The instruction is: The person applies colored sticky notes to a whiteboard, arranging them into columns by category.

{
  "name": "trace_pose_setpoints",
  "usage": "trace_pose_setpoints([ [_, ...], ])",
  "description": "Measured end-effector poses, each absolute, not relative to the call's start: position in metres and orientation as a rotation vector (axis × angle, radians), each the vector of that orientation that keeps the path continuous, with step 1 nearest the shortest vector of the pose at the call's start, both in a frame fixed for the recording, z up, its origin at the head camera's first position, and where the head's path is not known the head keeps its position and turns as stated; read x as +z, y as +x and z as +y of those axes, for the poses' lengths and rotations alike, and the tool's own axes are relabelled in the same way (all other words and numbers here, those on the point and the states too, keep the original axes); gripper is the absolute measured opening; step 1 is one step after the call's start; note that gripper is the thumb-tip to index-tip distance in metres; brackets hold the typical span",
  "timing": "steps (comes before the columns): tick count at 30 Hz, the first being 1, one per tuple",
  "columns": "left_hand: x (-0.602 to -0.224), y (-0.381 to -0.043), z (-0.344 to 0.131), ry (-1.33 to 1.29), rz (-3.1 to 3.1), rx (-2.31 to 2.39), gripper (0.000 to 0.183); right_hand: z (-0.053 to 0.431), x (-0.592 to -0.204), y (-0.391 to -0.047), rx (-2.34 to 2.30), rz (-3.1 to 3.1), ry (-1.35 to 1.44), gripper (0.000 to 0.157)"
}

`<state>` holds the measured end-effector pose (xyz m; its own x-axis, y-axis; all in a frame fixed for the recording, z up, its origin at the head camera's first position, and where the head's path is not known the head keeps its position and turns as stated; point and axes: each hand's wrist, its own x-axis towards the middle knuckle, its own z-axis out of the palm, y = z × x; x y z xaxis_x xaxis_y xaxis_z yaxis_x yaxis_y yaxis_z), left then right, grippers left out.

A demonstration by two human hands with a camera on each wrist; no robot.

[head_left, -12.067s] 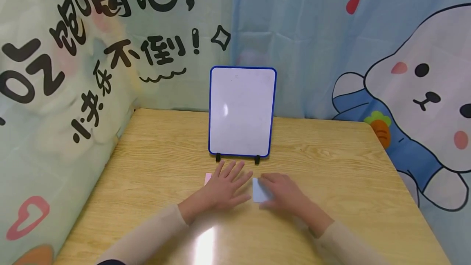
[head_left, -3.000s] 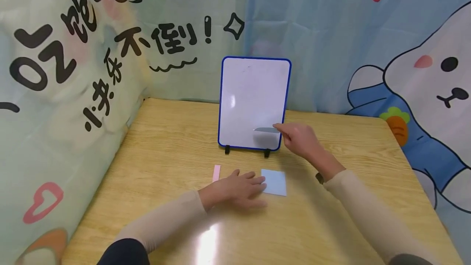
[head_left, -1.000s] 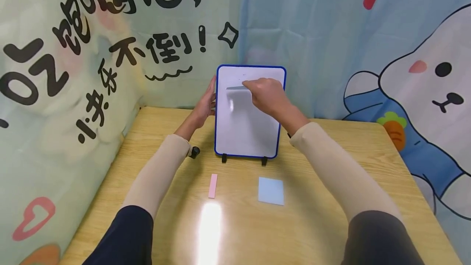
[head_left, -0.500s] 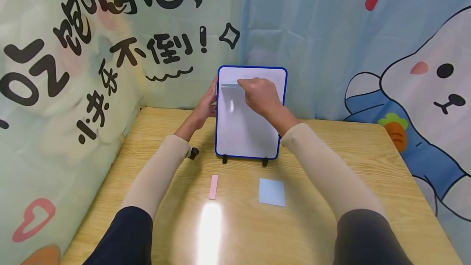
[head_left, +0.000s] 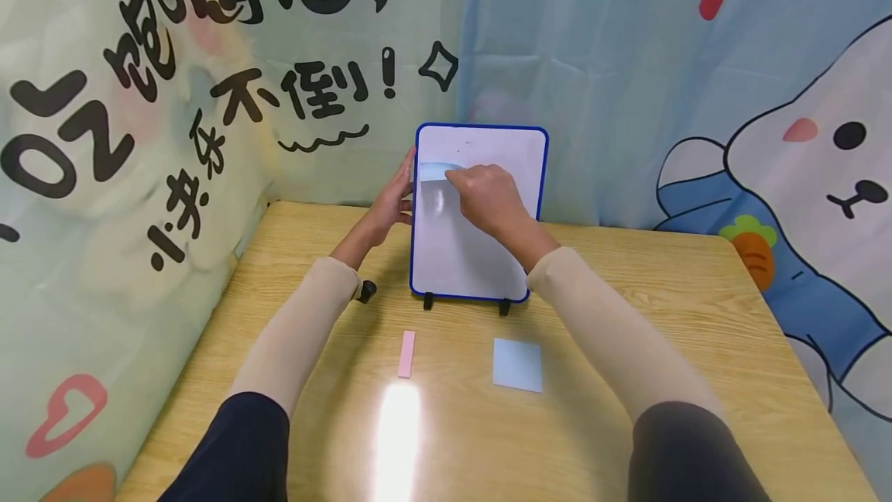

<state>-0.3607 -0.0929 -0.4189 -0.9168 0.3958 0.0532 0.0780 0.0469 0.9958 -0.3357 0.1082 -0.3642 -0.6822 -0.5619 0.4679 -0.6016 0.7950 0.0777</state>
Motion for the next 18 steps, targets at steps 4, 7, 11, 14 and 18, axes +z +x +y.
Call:
trace_pose_setpoints([
  [4,-0.418,-0.361,-0.093,0.500,2.100,1.955,0.055,0.109,-0.371,-0.335,0.103,-2.503,0.875,0.019],
  [7,-0.416,-0.362,-0.092,0.484,2.101,1.962,0.055,0.109,-0.375,-0.335,0.097,-2.518,0.868,0.018],
  [11,-0.414,-0.365,-0.089,0.439,2.150,1.987,0.055,0.109,-0.377,-0.335,0.105,-2.528,0.864,0.019],
  [14,-0.412,-0.368,-0.086,0.427,2.194,2.013,0.058,0.109,-0.377,-0.335,0.106,-2.535,0.860,0.021],
  [18,-0.410,-0.371,-0.083,0.441,2.207,2.026,0.063,0.109,-0.378,-0.334,0.115,-2.534,0.863,0.021],
])
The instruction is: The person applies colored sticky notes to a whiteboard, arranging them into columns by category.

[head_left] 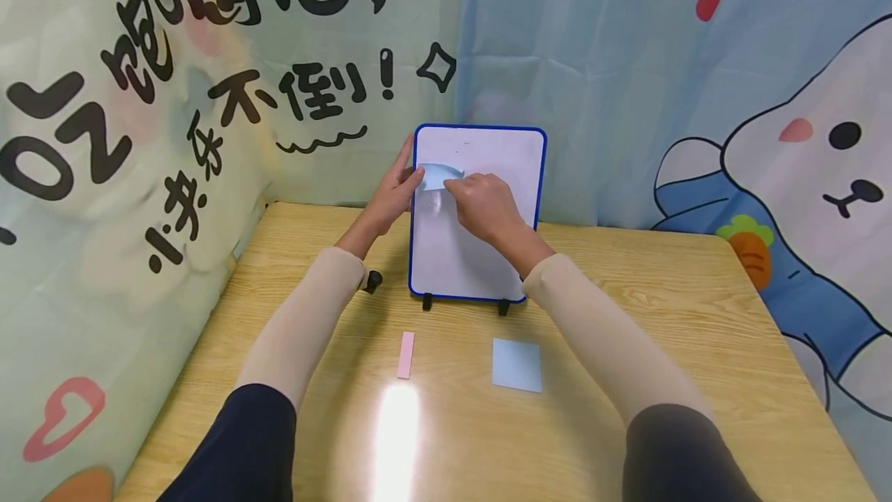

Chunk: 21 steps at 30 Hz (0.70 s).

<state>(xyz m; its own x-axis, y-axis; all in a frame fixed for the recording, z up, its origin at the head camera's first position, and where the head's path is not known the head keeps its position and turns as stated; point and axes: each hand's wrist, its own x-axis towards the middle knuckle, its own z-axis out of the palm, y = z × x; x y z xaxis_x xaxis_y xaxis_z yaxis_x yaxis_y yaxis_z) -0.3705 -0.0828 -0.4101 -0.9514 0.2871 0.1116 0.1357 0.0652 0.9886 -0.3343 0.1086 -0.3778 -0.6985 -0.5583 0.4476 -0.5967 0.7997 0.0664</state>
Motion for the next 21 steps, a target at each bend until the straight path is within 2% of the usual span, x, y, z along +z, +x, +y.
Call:
trace_pose_setpoints([
  [9,-0.399,-0.371,-0.079,0.387,2.328,1.946,0.067,0.109,-0.381,-0.335,0.124,-2.532,0.859,0.021],
  [21,-0.410,-0.382,-0.072,0.380,2.539,1.858,0.064,0.111,-0.384,-0.336,0.119,-2.548,0.848,0.023],
])
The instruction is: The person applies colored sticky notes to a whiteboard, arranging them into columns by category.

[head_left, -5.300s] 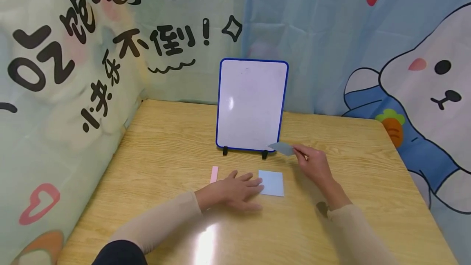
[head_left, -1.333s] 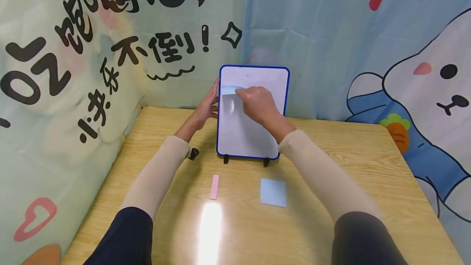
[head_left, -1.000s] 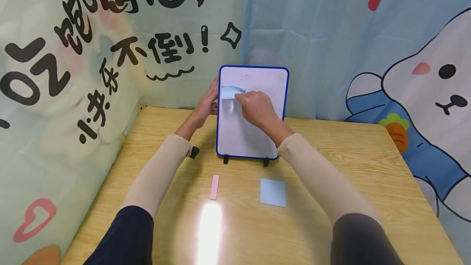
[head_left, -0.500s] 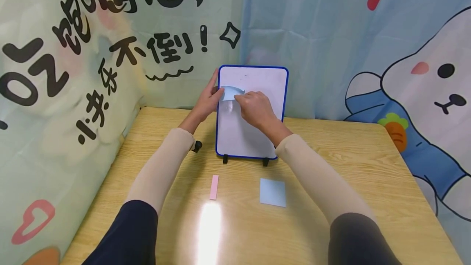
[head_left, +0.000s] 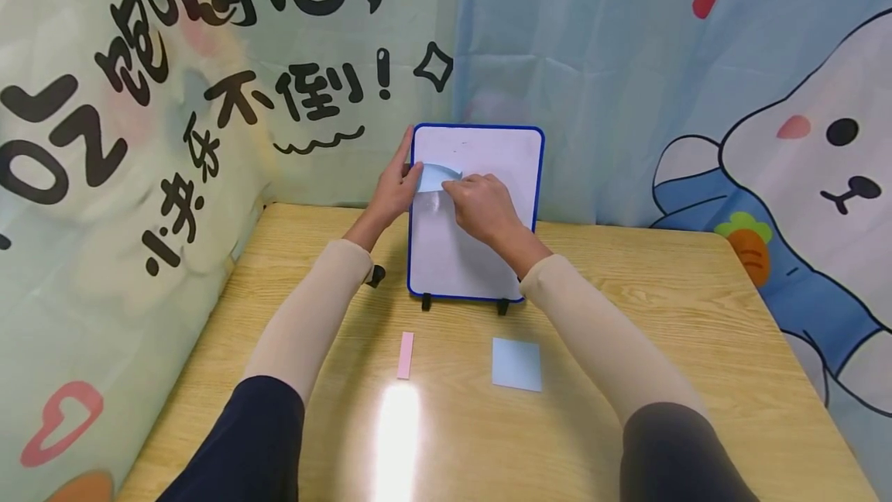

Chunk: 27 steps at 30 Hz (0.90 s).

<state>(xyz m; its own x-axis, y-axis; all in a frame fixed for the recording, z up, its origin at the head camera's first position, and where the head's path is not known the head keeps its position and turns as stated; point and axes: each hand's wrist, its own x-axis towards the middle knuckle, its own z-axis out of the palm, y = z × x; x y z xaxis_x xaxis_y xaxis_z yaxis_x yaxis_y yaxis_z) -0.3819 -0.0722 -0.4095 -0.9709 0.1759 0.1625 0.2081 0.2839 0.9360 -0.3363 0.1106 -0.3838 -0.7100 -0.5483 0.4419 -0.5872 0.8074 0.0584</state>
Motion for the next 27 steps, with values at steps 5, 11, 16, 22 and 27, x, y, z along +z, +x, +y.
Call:
trace_pose_setpoints([
  [5,-0.410,-0.383,-0.073,-0.371,-2.510,-1.780,0.064,0.110,-0.384,-0.337,0.121,-2.544,0.846,0.024],
  [11,-0.409,-0.383,-0.073,-0.389,-2.510,-1.752,0.064,0.110,-0.386,-0.337,0.114,-2.553,0.831,0.024],
  [16,-0.408,-0.383,-0.074,-0.378,-2.506,-1.748,0.064,0.109,-0.387,-0.337,0.121,-2.546,0.839,0.024],
  [22,-0.407,-0.383,-0.075,-0.377,-2.488,-1.759,0.063,0.105,-0.389,-0.338,0.148,-2.504,0.892,0.021],
  [27,-0.408,-0.384,-0.075,-0.410,-2.477,-1.749,0.064,0.097,-0.390,-0.339,0.187,-2.448,0.933,0.027],
])
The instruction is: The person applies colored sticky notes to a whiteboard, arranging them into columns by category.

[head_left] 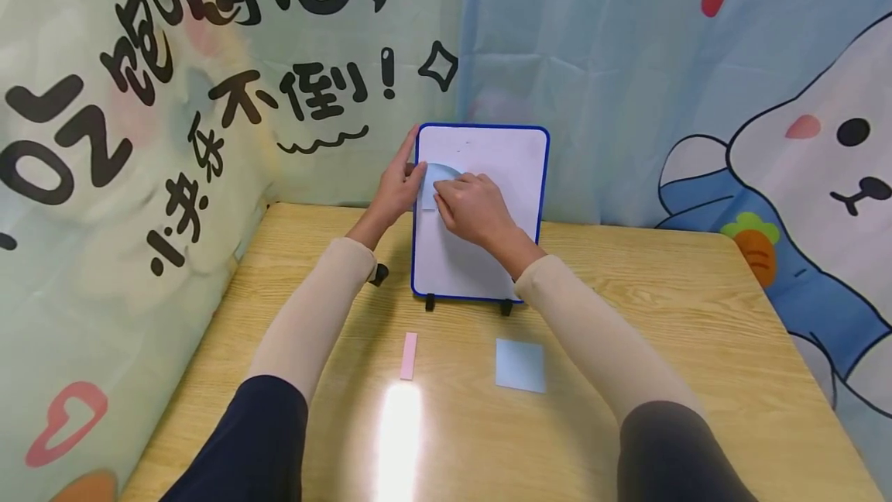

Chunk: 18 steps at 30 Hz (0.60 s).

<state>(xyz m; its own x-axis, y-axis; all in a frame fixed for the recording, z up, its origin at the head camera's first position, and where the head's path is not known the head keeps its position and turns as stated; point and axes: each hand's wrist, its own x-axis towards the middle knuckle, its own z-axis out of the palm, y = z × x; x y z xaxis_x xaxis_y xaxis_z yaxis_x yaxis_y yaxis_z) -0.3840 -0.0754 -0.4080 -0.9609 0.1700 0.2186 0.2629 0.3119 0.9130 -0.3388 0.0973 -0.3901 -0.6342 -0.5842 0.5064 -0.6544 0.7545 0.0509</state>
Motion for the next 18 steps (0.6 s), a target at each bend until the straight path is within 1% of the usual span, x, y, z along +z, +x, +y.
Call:
trace_pose_setpoints([
  [3,-0.409,-0.385,-0.075,-0.422,-2.471,-1.757,0.064,0.092,-0.391,-0.339,0.184,-2.416,0.925,0.028],
  [10,-0.410,-0.386,-0.075,-0.426,-2.450,-1.789,0.064,0.085,-0.395,-0.341,0.072,-2.427,0.896,0.041],
  [18,-0.412,-0.387,-0.076,-0.439,-2.458,-1.753,0.064,0.086,-0.399,-0.343,-0.022,-2.463,0.855,0.045],
])
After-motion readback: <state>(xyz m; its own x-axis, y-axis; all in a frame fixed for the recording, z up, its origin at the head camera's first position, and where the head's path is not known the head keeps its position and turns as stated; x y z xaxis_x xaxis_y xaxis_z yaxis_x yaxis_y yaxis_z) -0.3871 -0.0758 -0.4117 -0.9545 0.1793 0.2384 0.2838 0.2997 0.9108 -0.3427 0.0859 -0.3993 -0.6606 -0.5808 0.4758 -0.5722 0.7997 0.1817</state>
